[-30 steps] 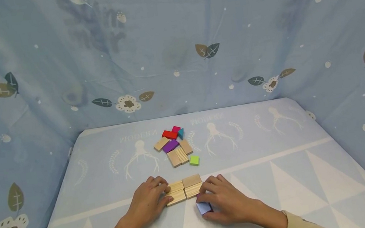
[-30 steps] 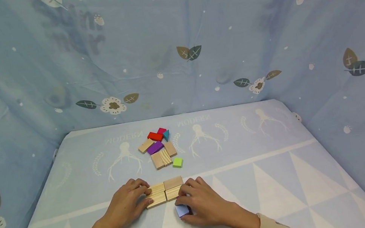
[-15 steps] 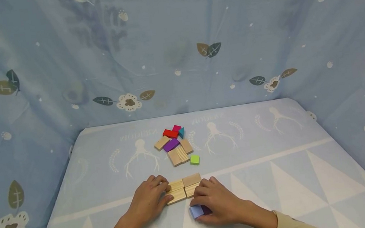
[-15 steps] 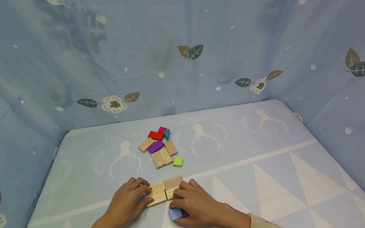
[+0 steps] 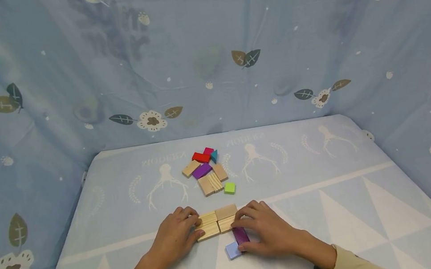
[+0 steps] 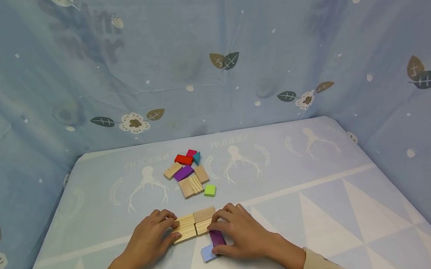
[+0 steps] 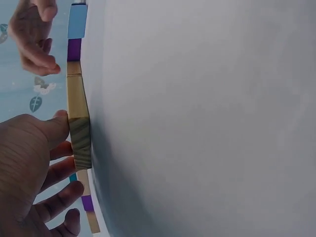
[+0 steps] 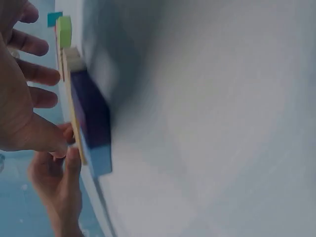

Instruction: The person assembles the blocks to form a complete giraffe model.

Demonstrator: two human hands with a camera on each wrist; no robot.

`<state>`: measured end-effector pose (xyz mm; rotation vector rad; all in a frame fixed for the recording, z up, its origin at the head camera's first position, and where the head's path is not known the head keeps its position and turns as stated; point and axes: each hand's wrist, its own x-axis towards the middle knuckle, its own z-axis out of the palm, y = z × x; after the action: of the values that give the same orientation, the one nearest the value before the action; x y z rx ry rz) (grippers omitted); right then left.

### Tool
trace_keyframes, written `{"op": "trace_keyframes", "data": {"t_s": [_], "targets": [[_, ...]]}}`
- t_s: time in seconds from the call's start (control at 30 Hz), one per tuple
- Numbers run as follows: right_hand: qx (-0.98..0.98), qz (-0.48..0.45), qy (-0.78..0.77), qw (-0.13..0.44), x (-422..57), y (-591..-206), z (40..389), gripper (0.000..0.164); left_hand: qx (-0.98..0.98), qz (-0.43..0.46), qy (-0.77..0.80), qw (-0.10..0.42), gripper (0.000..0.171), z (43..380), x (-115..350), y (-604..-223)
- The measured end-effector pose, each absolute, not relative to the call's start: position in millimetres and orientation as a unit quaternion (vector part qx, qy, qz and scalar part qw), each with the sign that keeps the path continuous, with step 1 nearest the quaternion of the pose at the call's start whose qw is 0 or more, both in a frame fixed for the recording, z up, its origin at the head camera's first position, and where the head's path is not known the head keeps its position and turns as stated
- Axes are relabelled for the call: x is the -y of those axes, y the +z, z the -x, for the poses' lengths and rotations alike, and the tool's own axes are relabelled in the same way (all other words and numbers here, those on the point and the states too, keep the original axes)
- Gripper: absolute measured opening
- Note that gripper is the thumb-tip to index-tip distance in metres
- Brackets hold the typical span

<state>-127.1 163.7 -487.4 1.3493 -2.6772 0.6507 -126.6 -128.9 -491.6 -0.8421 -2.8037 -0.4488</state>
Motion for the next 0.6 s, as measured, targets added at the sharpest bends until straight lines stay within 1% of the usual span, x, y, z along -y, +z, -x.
{"op": "trace_keyframes", "data": {"t_s": [0.1, 0.2, 0.33, 0.4, 0.43, 0.5, 0.6], "targets": [[0.871, -0.445, 0.204, 0.040, -171, -491, 130, 0.048, 0.942, 0.286, -0.148, 0.095, 0.021, 127, 129, -490], [0.862, -0.466, 0.193, 0.057, -175, -494, 132, 0.048, 0.944, 0.288, -0.136, 0.088, 0.021, 127, 127, -484], [0.854, -0.480, 0.189, 0.072, -176, -495, 133, 0.047, 0.952, 0.267, -0.142, 0.035, 0.020, 135, 123, -466], [0.853, -0.480, 0.189, 0.076, -177, -496, 133, 0.048, 0.957, 0.241, -0.161, 0.008, 0.018, 146, 122, -457], [0.854, -0.479, 0.190, 0.076, -177, -497, 133, 0.049, 0.958, 0.229, -0.172, 0.003, 0.018, 155, 122, -453], [0.855, -0.477, 0.190, 0.079, -178, -499, 132, 0.050, 0.960, 0.205, -0.191, 0.006, 0.019, 176, 124, -449], [0.856, -0.473, 0.192, 0.080, -178, -501, 130, 0.050, 0.962, 0.182, -0.201, 0.021, 0.027, 212, 130, -448]]}}
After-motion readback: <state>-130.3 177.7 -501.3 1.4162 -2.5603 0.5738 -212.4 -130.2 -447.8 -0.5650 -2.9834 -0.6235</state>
